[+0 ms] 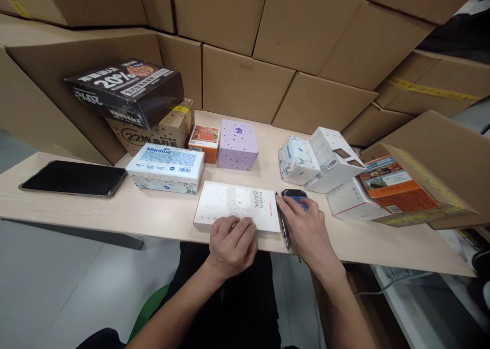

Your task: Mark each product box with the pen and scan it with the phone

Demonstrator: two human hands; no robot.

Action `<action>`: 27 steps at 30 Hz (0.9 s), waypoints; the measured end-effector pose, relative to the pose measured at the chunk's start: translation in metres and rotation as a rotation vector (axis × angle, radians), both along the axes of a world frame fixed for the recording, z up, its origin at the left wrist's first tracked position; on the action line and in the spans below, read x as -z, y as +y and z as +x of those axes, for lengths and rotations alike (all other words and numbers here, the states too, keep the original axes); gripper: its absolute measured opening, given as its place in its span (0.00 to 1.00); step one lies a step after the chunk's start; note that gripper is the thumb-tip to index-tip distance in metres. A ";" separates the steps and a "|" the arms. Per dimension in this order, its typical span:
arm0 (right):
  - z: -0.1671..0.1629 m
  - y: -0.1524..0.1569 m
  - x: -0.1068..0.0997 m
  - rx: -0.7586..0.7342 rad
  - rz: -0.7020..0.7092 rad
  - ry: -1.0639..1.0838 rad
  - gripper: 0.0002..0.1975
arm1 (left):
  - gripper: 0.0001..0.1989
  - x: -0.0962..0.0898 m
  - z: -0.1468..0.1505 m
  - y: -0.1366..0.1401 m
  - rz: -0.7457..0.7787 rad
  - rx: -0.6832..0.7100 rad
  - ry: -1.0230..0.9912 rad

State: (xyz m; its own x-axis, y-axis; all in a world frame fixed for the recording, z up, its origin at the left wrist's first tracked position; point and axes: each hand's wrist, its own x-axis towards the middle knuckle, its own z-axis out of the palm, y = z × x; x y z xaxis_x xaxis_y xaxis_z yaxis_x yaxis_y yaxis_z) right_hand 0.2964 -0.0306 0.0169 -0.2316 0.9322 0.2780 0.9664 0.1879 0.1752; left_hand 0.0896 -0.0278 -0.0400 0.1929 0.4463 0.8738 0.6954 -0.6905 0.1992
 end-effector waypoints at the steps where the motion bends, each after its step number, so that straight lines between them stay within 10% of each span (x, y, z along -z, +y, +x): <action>1: 0.005 0.000 -0.001 0.004 0.032 0.046 0.27 | 0.12 0.000 0.000 0.000 0.001 0.002 -0.002; 5: 0.027 -0.018 0.000 0.145 0.174 0.283 0.24 | 0.13 -0.001 -0.001 0.000 0.002 0.009 -0.001; 12: 0.027 -0.056 0.037 0.339 0.035 0.517 0.47 | 0.12 -0.002 0.000 0.001 0.007 0.004 0.012; 27: 0.013 -0.045 0.040 0.513 0.242 0.749 0.45 | 0.13 -0.002 0.000 0.003 0.044 -0.029 0.092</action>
